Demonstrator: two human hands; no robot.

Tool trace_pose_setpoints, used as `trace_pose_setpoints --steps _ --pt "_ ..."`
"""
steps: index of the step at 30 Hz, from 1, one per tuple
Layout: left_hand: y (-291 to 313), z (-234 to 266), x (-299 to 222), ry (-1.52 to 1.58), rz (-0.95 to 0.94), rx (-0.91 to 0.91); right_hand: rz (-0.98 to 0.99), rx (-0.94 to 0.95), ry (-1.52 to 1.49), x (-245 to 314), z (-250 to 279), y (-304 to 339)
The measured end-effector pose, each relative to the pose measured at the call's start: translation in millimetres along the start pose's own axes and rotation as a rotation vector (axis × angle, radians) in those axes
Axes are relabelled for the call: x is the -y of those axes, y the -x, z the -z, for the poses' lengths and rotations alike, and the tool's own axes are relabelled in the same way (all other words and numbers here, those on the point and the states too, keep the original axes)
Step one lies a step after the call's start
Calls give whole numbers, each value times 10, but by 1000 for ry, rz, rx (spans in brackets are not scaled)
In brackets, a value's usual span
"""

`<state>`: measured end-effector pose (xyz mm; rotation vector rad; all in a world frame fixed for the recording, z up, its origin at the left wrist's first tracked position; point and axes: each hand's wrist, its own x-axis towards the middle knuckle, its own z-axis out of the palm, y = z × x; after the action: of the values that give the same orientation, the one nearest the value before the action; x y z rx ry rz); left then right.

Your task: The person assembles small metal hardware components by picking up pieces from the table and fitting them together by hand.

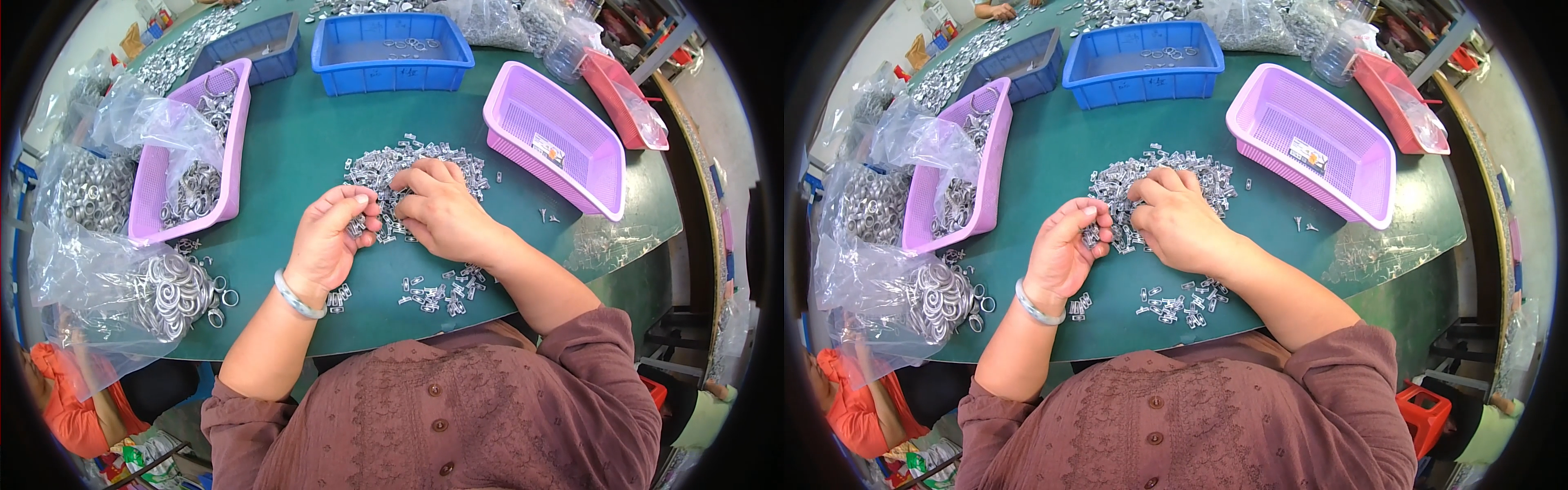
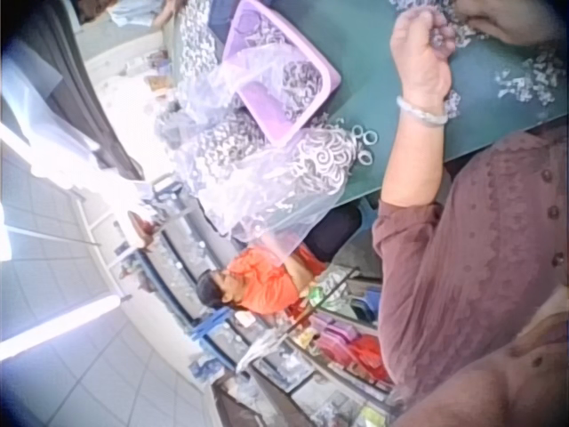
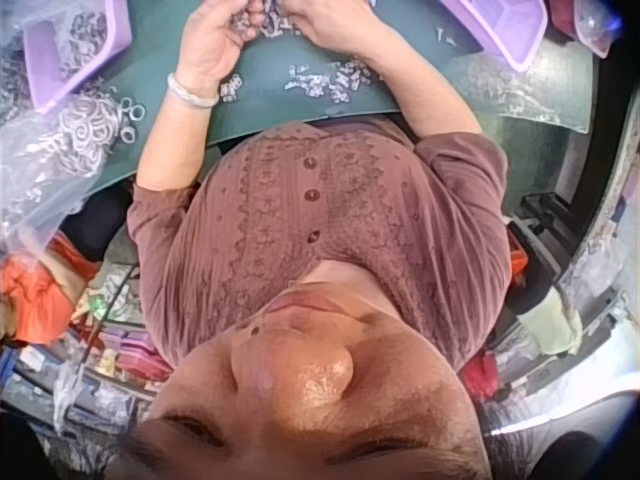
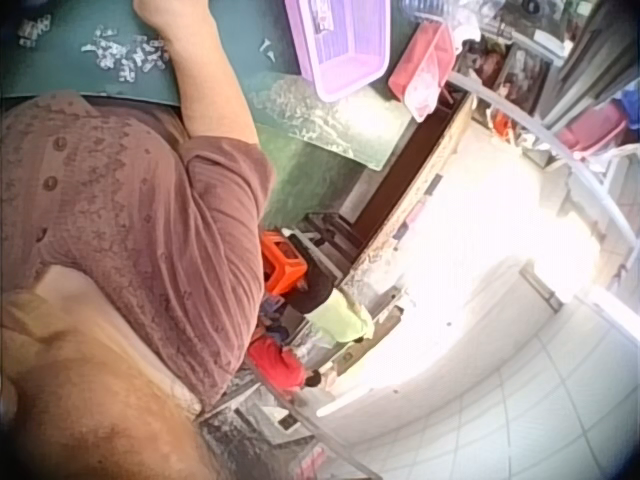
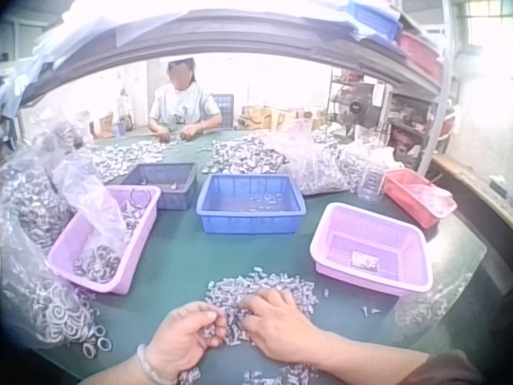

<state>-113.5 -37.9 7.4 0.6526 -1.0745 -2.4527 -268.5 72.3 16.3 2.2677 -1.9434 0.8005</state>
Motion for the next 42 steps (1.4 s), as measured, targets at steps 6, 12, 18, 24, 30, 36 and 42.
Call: trace_pose_setpoints --steps 6,12,18,24,30,36,42 --pt "15 -62 14 -255 130 -44 -32 -72 -220 4 32 -21" --pt "24 -66 58 -256 114 2 -41 -115 -318 48 37 -32" --pt "28 -100 33 -237 115 1 -66 -166 -394 -14 -1 -14" --pt "23 -78 44 -307 126 -26 -58 -171 -362 7 -13 -34" --pt "34 -112 49 -299 106 30 -58 -190 -398 7 -9 -39" --pt "35 -103 71 -349 32 45 -144 -226 -512 -3 -48 -34" --pt "26 -109 102 -427 -35 47 -246 -249 -591 -8 -66 -24"
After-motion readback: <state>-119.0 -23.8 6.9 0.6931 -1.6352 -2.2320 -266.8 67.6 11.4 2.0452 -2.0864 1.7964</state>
